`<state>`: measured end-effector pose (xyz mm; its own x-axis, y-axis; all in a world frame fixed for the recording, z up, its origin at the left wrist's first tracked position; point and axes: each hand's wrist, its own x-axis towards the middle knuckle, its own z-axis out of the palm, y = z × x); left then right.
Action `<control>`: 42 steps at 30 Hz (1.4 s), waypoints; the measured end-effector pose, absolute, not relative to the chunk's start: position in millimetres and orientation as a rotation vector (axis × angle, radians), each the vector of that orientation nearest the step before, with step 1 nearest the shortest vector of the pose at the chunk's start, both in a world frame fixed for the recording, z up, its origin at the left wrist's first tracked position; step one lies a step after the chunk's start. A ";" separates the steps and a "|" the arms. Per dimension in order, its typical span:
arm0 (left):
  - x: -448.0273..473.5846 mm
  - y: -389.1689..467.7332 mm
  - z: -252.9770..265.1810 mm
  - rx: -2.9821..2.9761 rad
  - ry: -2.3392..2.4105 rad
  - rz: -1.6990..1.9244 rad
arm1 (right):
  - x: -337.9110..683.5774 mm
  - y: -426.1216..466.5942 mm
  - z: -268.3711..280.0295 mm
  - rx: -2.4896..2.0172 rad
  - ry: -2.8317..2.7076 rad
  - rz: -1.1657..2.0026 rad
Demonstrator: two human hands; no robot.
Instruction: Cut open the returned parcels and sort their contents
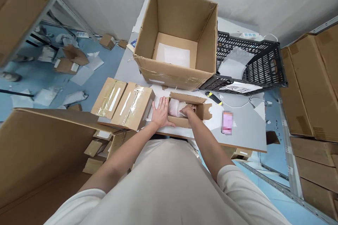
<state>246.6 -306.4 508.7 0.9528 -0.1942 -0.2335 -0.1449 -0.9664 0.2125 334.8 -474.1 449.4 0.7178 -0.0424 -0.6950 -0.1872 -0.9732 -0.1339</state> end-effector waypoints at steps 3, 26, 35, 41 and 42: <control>248.1 -307.5 510.0 2.922 -0.233 -0.389 | 336.1 -481.7 456.7 -2.646 0.273 1.106; 229.5 -335.2 612.9 1.560 0.059 -0.124 | 244.8 -554.6 636.8 -1.714 -0.134 0.209; 233.0 -306.1 627.0 1.933 -0.369 0.082 | 264.3 -541.7 711.4 -2.305 -0.876 -0.030; 228.9 -304.5 624.2 1.971 -0.284 0.070 | 263.4 -511.1 697.9 -2.615 -0.883 0.376; 228.1 -303.6 622.2 1.971 -0.232 0.066 | 263.0 -509.1 696.6 -2.618 -0.872 0.431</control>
<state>228.1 -303.6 622.2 0.9794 -0.1318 0.1532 -0.1929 -0.3839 0.9030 263.0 -509.1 696.6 0.7648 0.6202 -0.1744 0.5147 -0.7511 -0.4135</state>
